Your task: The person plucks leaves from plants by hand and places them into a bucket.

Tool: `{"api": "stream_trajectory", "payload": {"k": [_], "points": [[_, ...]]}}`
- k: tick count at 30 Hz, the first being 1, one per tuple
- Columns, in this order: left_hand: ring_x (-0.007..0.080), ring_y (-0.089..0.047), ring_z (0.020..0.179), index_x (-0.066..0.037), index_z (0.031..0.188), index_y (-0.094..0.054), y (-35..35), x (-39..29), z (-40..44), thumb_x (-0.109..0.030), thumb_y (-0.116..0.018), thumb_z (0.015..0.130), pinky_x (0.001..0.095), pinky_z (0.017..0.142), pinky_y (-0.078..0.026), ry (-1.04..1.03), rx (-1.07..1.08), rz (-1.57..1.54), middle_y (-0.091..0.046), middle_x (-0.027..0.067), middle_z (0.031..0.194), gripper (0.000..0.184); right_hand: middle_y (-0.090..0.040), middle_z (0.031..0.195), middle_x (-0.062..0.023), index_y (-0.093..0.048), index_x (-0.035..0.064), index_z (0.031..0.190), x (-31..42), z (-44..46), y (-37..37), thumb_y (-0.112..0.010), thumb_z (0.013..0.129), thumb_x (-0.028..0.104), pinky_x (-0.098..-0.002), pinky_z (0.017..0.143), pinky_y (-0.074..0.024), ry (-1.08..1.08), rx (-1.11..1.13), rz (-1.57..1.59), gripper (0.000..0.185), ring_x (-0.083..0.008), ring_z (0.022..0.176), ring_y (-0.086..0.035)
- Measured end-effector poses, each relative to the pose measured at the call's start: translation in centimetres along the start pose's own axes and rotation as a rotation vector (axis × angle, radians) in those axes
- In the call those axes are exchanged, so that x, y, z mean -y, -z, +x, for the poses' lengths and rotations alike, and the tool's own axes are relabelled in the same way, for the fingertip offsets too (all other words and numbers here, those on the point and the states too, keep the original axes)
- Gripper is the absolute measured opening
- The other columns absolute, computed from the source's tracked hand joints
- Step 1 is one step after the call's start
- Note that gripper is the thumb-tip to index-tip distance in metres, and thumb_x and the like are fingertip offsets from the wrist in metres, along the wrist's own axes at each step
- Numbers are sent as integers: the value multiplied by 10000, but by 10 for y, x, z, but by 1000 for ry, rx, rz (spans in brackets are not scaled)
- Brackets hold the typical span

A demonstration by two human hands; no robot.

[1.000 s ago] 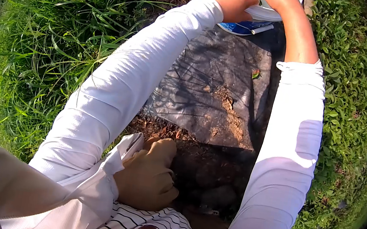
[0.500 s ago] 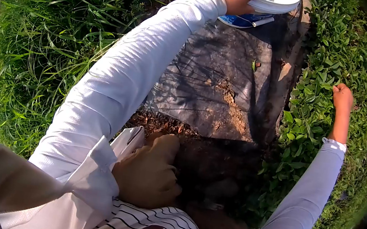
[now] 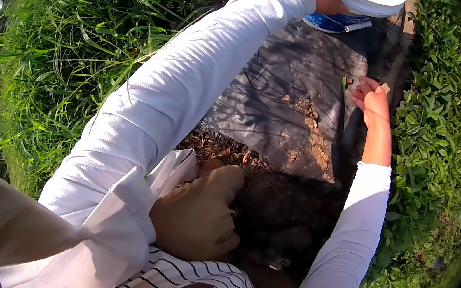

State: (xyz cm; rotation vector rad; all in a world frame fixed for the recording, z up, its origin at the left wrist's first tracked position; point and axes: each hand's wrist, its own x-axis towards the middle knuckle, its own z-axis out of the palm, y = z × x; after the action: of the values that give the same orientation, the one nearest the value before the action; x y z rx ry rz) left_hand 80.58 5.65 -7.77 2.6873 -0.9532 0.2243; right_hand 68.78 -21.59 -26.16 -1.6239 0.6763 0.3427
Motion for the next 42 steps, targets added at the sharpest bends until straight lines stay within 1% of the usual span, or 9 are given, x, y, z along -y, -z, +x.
{"api": "stream_trajectory", "payload": {"k": [7, 12, 15, 18, 23, 29, 32, 35, 42], "points": [[375, -625, 898, -89, 954, -671, -15, -4, 21, -284, -596, 740, 451, 836, -476, -34, -127, -35, -653, 198, 953, 299, -655, 796, -192, -644, 1, 873, -87, 78, -66, -677, 798, 361, -377, 618, -504, 275, -388, -900, 369, -247, 724, -653], [364, -629, 875, -105, 960, -660, -57, -18, 46, -253, -590, 743, 455, 814, -477, -108, -355, -131, -653, 191, 910, 271, -623, 839, -52, -558, 76, 962, -17, -42, -45, -585, 893, 179, -256, 585, -500, 35, 54, 336, 127, -111, 665, -588], [350, -638, 793, -121, 929, -660, -18, -12, 26, -252, -615, 718, 459, 751, -488, -82, -2, -39, -653, 163, 822, 252, -604, 924, -49, -521, 81, 1067, 30, -117, 6, -554, 902, 109, -253, 645, -506, 81, 189, 454, 171, -107, 719, -581], [344, -638, 743, -123, 886, -659, -24, 3, 17, -239, -639, 689, 463, 712, -490, -97, -58, -46, -647, 149, 775, 229, -577, 996, -69, -524, 47, 1044, 52, -146, 90, -551, 879, 65, -280, 762, -499, 225, -5, 384, 168, -151, 861, -584], [348, -640, 769, -109, 874, -665, -27, 4, 15, -217, -632, 684, 457, 735, -490, -160, -116, -107, -655, 156, 800, 221, -555, 877, 4, -551, 65, 996, 53, -148, 201, -659, 828, 181, -237, 757, -472, 177, -511, -222, 230, -98, 811, -547], [348, -642, 770, -104, 886, -668, -19, 3, 21, -238, -639, 691, 448, 749, -487, -174, -193, -46, -655, 161, 798, 238, -626, 894, -100, -615, 74, 959, 48, -90, 178, -726, 753, 263, -351, 732, -472, 454, -824, -1178, 301, -251, 829, -603], [340, -643, 758, -110, 882, -669, -13, 11, 17, -249, -647, 686, 444, 745, -487, -213, -221, -84, -656, 159, 787, 241, -614, 783, -63, -608, 60, 916, 44, -90, 171, -693, 800, 226, -341, 632, -473, 518, -796, -1055, 219, -197, 723, -602], [331, -645, 748, -119, 878, -670, -9, 8, 11, -255, -653, 682, 440, 741, -488, -156, -158, -34, -657, 152, 777, 240, -601, 780, 16, -615, 90, 913, 26, -112, 166, -650, 857, 190, -217, 541, -428, 292, -427, -209, 120, -71, 658, -548], [330, -641, 704, -120, 840, -665, 1, -2, 10, -255, -653, 679, 438, 719, -491, -127, -146, 48, -648, 141, 732, 210, -610, 1024, -97, -521, -6, 1149, 37, -110, 188, -595, 877, 68, -274, 771, -524, 235, -451, 476, 290, -170, 943, -606]]}}
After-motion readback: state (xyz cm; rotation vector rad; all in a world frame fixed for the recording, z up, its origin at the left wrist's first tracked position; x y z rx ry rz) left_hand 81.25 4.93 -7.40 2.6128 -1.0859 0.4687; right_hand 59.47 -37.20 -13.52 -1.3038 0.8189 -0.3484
